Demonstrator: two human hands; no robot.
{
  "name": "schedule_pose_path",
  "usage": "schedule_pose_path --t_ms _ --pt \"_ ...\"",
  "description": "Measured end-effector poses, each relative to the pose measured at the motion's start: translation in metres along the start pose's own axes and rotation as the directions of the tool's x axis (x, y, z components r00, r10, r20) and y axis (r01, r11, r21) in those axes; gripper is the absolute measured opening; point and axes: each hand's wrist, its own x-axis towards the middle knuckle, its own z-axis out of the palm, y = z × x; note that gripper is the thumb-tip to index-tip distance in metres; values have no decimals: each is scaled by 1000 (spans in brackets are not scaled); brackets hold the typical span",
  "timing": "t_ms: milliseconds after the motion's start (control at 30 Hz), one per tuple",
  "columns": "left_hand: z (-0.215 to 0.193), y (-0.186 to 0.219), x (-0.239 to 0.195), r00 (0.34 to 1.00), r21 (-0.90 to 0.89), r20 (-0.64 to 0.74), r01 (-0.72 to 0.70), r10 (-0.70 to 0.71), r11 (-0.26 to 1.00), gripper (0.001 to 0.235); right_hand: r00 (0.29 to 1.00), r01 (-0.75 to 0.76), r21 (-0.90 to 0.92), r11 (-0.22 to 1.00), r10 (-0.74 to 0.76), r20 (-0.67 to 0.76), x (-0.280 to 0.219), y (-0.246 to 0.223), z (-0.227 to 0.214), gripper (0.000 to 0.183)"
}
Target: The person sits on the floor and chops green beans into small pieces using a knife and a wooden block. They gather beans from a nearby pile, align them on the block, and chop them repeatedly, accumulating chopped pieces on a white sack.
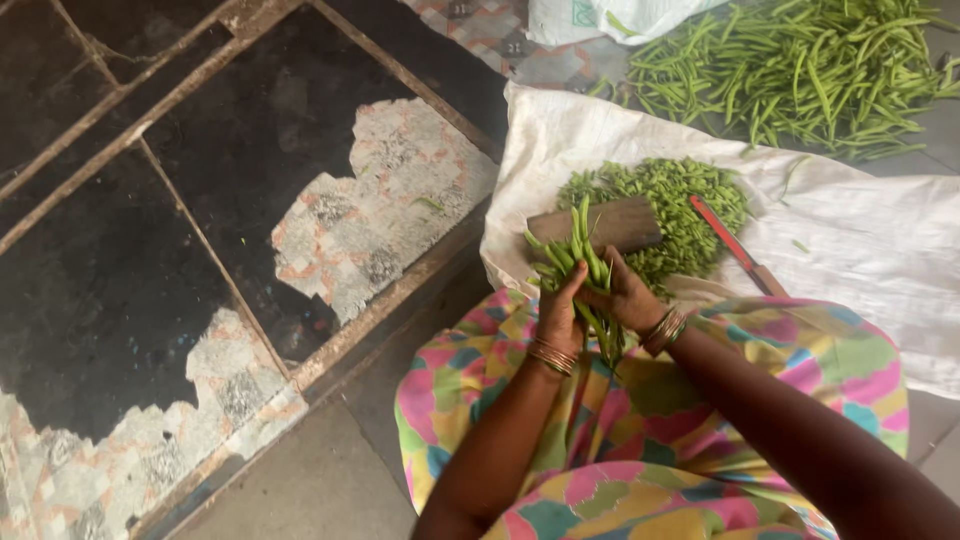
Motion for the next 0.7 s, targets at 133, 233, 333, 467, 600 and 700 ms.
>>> schedule_pose_path --t_ms 133,233,333,467,600,700 --pt "-10 -8 9 999 59 -17 47 -46 997 45 984 130 -312 941 -160 -73 0 20 8 67" --pt "-16 -10 18 995 108 91 21 -31 994 49 983 139 -340 930 -172 -68 2 11 14 55" --pt "-19 -11 24 992 80 91 77 -84 994 50 996 24 -693 721 -77 -46 9 -6 19 53" --pt "-23 -10 25 990 17 11 138 -138 990 41 988 93 -671 736 -154 -32 9 -28 24 65" --pt "-22 -3 21 980 47 27 196 -197 980 31 965 217 -834 507 -243 103 11 -44 15 70" --pt "-11 8 21 975 109 34 216 -221 970 32 976 205 -885 419 -152 155 17 -56 4 70"
